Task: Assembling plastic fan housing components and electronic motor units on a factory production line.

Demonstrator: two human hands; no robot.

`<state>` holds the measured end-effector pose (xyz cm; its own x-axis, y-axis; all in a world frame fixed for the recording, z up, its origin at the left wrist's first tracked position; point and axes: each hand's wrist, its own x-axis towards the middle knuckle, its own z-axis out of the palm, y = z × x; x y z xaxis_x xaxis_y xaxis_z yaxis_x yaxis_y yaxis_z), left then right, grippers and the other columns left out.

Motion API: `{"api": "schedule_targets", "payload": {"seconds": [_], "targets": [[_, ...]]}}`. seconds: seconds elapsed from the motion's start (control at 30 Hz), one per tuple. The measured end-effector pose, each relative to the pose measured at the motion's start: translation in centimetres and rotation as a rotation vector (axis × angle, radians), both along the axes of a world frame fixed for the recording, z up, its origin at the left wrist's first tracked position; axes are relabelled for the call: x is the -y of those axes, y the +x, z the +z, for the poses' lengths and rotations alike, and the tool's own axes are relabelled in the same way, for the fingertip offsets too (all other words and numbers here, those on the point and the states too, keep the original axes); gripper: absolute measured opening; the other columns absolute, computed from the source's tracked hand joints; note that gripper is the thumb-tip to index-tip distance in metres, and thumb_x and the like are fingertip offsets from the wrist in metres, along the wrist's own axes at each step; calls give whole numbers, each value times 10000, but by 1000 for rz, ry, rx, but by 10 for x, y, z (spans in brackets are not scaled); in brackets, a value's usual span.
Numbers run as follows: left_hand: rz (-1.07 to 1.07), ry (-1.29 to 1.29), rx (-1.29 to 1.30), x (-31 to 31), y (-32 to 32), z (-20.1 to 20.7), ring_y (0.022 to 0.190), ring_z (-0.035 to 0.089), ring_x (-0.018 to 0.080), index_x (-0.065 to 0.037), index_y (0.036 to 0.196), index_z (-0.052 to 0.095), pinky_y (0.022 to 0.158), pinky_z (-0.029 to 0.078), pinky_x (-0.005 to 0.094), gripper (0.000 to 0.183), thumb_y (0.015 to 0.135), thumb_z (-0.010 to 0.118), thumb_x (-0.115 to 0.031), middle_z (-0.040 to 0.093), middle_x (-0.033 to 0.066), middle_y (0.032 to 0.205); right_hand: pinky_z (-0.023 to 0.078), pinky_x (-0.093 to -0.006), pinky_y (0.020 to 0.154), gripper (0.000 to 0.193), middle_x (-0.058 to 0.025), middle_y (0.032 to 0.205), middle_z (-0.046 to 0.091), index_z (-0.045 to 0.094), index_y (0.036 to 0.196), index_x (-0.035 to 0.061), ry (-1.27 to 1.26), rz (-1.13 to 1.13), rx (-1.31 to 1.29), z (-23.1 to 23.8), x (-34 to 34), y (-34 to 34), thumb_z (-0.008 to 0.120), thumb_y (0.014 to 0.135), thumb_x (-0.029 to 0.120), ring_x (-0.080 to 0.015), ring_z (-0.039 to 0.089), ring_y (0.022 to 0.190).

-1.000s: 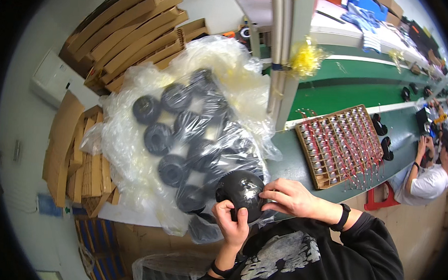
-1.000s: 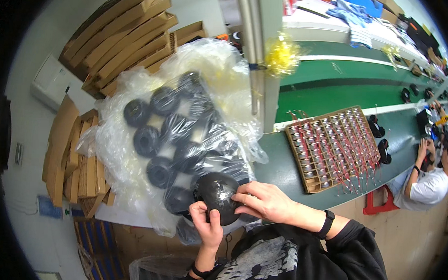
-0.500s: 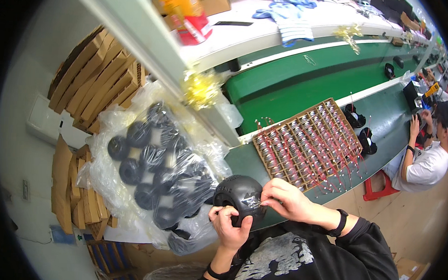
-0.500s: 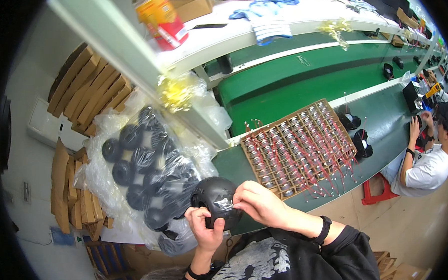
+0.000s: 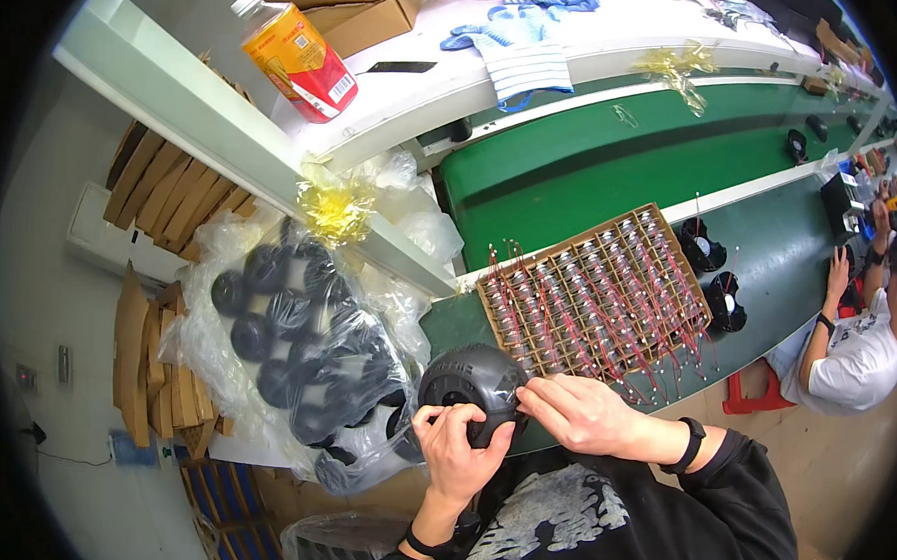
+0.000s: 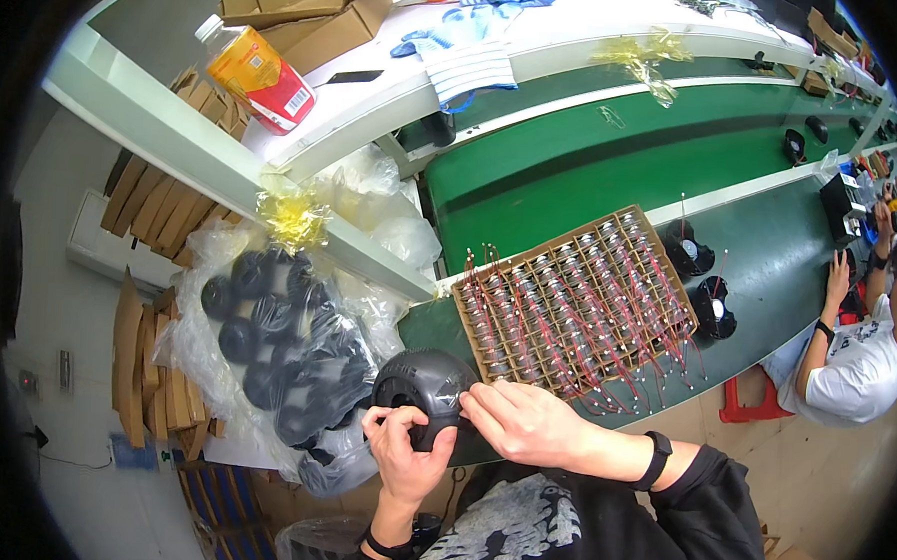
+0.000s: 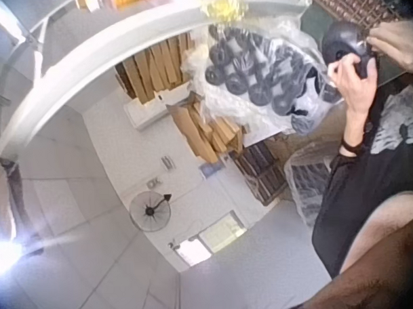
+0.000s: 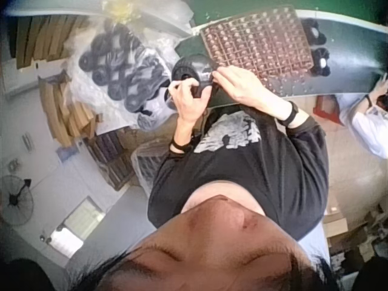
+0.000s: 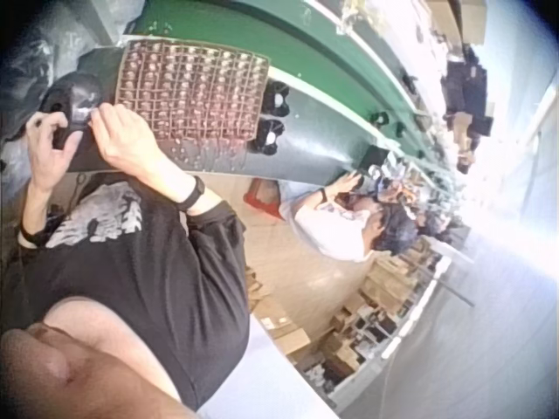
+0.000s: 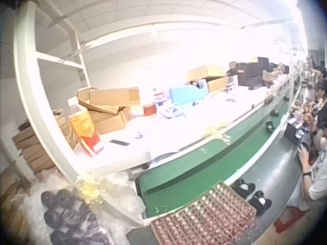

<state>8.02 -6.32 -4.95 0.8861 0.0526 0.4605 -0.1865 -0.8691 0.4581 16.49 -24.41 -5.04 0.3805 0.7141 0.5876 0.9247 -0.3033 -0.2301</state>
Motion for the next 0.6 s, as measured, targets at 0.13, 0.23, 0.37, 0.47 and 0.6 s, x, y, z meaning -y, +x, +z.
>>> {"api": "schedule_targets", "payload": {"seconds": [0.13,0.23,0.37,0.47,0.6], "targets": [[-1,21,-7,-1,1,4,641,543,168,-105,855,512,797,333,354,326,707,761,-254,547,-13,710,489,-254,607,308,-90,854,561,596,945,-58,-111,13,66,15,-3,2,597,696,122,-167,575,722],[-10,79,-24,-5,-2,5,639,543,166,-106,858,517,789,333,350,331,701,767,-255,545,-14,710,477,-256,587,245,-60,776,515,581,864,-35,-222,13,76,21,-10,-1,582,678,126,-155,553,687],[-26,86,-7,-15,-7,0,638,545,160,-108,863,520,787,334,342,337,696,772,-258,551,-18,713,467,-276,567,164,-38,709,459,549,782,9,-298,28,66,20,-23,-6,594,683,132,-152,534,660],[-27,72,-11,-23,-9,-1,637,550,162,-107,863,522,788,338,345,334,705,770,-266,556,-20,716,467,-289,562,153,-51,698,460,551,780,22,-162,16,-64,7,-35,-3,623,687,120,-165,537,651],[-10,13,27,-33,-12,-4,639,558,172,-105,861,523,796,343,352,334,717,766,-283,563,-18,719,462,-320,519,141,-68,694,487,543,797,36,155,26,-578,-1,-47,1,662,731,70,-217,557,627]]}}
